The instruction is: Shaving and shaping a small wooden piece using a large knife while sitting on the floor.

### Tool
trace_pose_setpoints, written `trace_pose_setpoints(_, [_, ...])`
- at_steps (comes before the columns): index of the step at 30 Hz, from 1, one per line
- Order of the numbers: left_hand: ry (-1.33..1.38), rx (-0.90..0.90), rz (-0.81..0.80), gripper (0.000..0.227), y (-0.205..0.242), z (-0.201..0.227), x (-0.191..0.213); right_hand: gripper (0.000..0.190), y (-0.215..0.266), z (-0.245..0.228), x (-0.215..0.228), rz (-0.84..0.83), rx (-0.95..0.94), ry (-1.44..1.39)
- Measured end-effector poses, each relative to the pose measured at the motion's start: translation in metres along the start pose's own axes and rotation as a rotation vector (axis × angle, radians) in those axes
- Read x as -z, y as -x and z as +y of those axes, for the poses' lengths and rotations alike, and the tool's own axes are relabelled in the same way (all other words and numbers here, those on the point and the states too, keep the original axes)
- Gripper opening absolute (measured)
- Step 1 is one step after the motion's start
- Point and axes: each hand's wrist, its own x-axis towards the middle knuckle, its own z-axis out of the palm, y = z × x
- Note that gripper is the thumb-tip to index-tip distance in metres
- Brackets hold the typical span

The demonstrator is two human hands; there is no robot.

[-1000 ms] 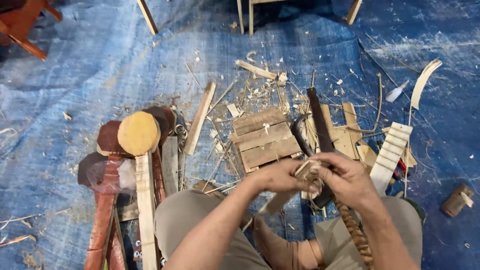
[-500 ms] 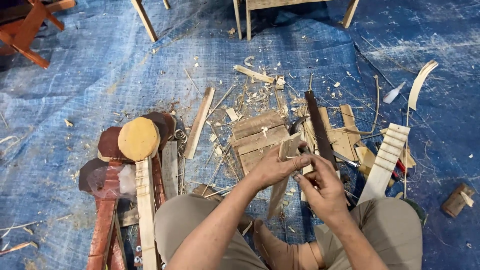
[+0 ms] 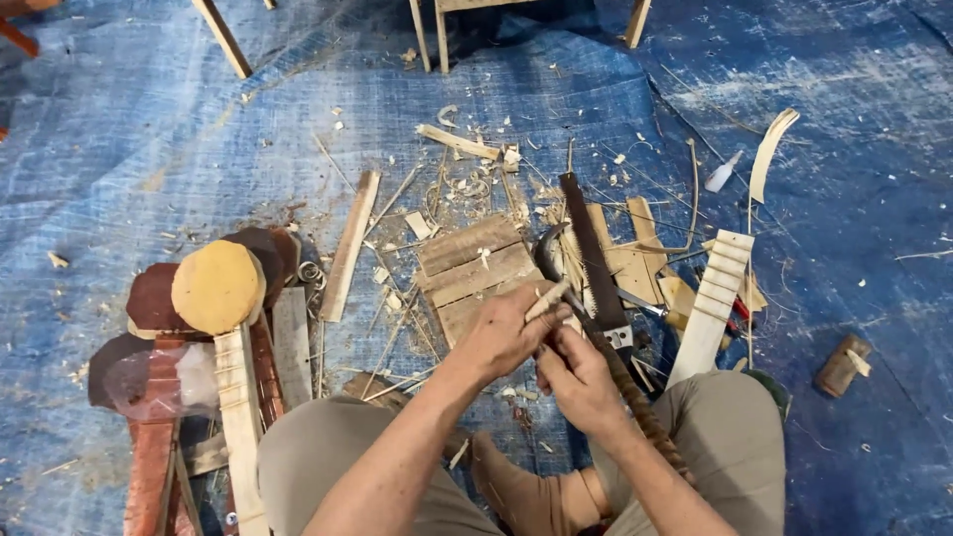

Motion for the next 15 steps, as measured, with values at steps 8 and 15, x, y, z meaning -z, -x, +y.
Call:
trace_pose_setpoints(8, [-0.146, -0.406, 0.035, 0.032, -0.011, -0.012, 0.006, 0.013, 0.002, -0.015, -0.004, 0.114, 0.06, 0.03])
trace_pose_setpoints(15, [-0.086, -0.49, 0.092, 0.023, -0.02, -0.01, 0.014, 0.009, -0.006, -0.031, -0.008, 0.133, 0.162, 0.056])
